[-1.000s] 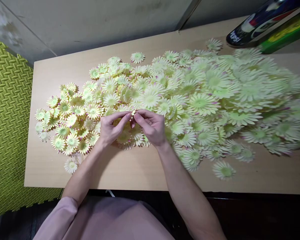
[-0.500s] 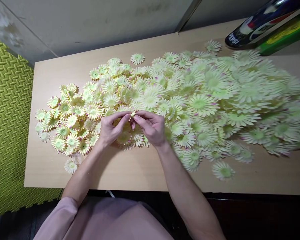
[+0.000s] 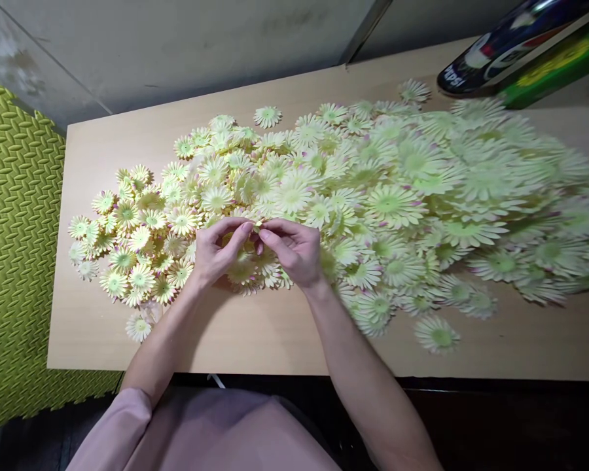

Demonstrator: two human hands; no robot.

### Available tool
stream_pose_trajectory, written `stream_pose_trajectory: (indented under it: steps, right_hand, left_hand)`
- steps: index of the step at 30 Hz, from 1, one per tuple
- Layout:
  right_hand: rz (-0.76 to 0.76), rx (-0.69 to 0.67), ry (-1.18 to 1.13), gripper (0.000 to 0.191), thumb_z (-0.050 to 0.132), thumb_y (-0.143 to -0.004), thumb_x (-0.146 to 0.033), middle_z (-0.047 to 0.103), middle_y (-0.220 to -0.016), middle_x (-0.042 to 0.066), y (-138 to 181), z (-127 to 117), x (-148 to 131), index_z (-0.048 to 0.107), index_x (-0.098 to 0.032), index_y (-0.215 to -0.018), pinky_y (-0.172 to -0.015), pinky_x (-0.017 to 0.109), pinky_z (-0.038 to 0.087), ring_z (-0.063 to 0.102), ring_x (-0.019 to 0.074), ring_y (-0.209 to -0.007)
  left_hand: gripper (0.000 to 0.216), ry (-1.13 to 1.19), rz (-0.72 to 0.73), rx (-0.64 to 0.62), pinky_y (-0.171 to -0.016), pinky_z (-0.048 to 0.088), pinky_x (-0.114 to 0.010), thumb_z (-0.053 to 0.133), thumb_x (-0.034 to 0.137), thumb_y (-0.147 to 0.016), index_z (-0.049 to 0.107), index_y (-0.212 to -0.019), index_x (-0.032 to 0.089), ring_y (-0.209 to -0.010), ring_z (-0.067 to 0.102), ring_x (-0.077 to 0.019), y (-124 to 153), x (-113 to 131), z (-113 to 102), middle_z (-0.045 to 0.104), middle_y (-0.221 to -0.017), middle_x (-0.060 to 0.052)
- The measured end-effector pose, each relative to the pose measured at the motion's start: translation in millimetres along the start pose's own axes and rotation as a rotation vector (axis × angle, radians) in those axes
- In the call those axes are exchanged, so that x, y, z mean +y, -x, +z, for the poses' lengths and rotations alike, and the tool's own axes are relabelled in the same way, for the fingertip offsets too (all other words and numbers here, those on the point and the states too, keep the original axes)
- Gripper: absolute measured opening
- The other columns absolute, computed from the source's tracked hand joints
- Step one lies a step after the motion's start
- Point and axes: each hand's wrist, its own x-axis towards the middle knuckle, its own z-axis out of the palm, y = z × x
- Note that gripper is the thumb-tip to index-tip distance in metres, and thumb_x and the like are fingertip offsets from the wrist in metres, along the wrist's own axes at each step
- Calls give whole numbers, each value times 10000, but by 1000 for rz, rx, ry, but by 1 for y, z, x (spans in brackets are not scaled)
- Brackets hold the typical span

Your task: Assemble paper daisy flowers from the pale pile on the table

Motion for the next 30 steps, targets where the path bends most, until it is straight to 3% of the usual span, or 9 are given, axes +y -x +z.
stream_pose_trajectory:
  steps: [10, 13, 20, 26, 30]
  right_hand:
    - [-25, -19, -7, 82, 686, -832, -292, 669, -649, -16, -1, 0, -2, 724, -220, -819, -537, 279, 545, 625, 140, -556]
    - [-39, -37, -29, 77, 680, -847, -281, 662, -639, -21, -1, 0, -3, 722, -224, -817, -546, 271, 545, 621, 134, -556]
    - [1, 12, 46, 201, 743, -795, -401, 661, -625, -4, -1, 4, -11, 715, -205, -760, -495, 260, 542, 606, 134, -534]
    - [-4, 5, 13, 128, 718, -821, -325, 656, -613, -14, 0, 5, -8, 721, -210, -766, -489, 256, 541, 603, 128, -515]
    - [4, -1, -1, 112, 705, -831, -307, 652, -607, -17, 0, 3, -6, 722, -210, -779, -501, 259, 543, 606, 129, -519]
  left_hand:
    - [278, 179, -139, -19, -673, 539, -227, 739, 441, -790, 753, -840, 168, -705, 679, -112, -3, -1, -1, 753, -805, -39]
    - [271, 86, -75, 15, -641, 525, -214, 707, 428, -823, 739, -844, 160, -674, 664, -102, -2, 1, 0, 742, -779, -36]
    - [205, -245, 253, 28, -715, 549, -213, 610, 330, -902, 702, -899, 147, -751, 692, -111, 2, -6, 4, 752, -852, -64]
    - [166, -188, 190, 57, -668, 534, -186, 626, 299, -891, 680, -889, 142, -695, 672, -90, 3, -3, 4, 737, -797, -45]
    - [171, -80, 118, 49, -719, 541, -200, 679, 303, -857, 686, -903, 139, -750, 685, -101, 4, 1, 5, 738, -837, -53]
